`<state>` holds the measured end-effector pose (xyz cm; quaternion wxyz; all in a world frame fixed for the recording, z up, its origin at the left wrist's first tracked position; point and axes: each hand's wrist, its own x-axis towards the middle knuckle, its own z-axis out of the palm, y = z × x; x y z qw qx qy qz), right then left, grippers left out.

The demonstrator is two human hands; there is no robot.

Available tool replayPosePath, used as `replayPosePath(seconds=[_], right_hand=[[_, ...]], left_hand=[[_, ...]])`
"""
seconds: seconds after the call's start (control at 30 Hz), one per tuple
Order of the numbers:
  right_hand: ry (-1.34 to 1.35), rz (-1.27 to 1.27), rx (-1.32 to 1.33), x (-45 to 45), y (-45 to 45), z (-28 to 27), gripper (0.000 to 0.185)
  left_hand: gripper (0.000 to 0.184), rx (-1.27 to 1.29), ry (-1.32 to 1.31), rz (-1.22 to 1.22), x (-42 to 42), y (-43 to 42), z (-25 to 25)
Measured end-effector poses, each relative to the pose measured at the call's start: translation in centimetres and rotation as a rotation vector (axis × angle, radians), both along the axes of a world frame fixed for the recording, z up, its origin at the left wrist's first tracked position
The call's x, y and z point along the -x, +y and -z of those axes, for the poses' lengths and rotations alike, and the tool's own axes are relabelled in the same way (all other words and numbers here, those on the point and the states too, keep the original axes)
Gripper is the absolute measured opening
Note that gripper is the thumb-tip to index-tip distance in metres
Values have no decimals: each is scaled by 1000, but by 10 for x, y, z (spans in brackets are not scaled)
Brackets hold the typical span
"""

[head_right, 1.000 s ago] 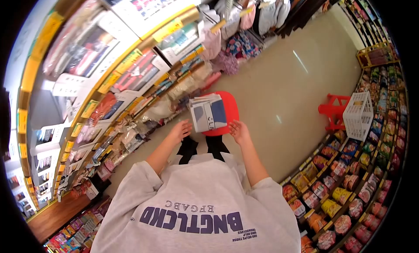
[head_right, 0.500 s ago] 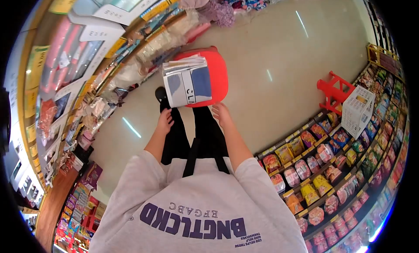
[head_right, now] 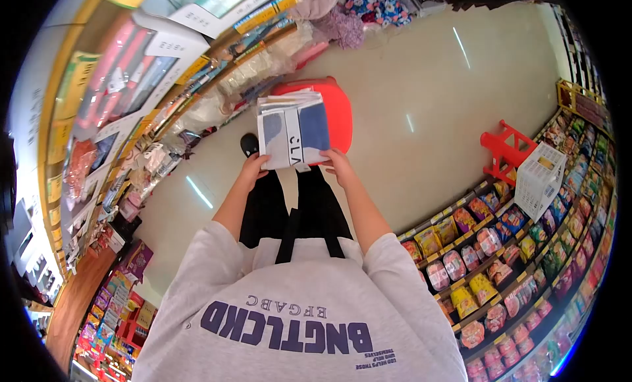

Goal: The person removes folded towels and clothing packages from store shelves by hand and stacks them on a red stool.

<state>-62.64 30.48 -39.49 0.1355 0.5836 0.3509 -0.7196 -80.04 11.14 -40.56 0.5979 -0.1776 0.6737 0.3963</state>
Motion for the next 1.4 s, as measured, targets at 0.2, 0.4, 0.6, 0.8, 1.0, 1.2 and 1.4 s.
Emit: replayPosePath(seconds=[0.2,0.4,0.6,0.8,1.0,1.2,1.4], right_hand=[[194,129,152,44,6,-82,38],[421,178,177,91,-6,-172,37],[791,-1,196,135,-26,-257,42],[998,-270,297,178,-62,-331,60],[1130,-438,146,219,-107,-394,59],[1360,-519,-5,277,-144,-443,55],[1400,-481,116,318,-162,-476,52]], left_hand=[[38,-175,-26,-186,33,0,-61],[41,-327,1,-370,71,-13,-170],[55,-632,340,-376,100,-59,-277],[38,-824,614,-476,105,-122,-357],[45,-908,893,-572,115,-177,-415],[42,-1010,958,-655,157,-208,-452],[40,-1036,945,-709,198,-215,-488]])
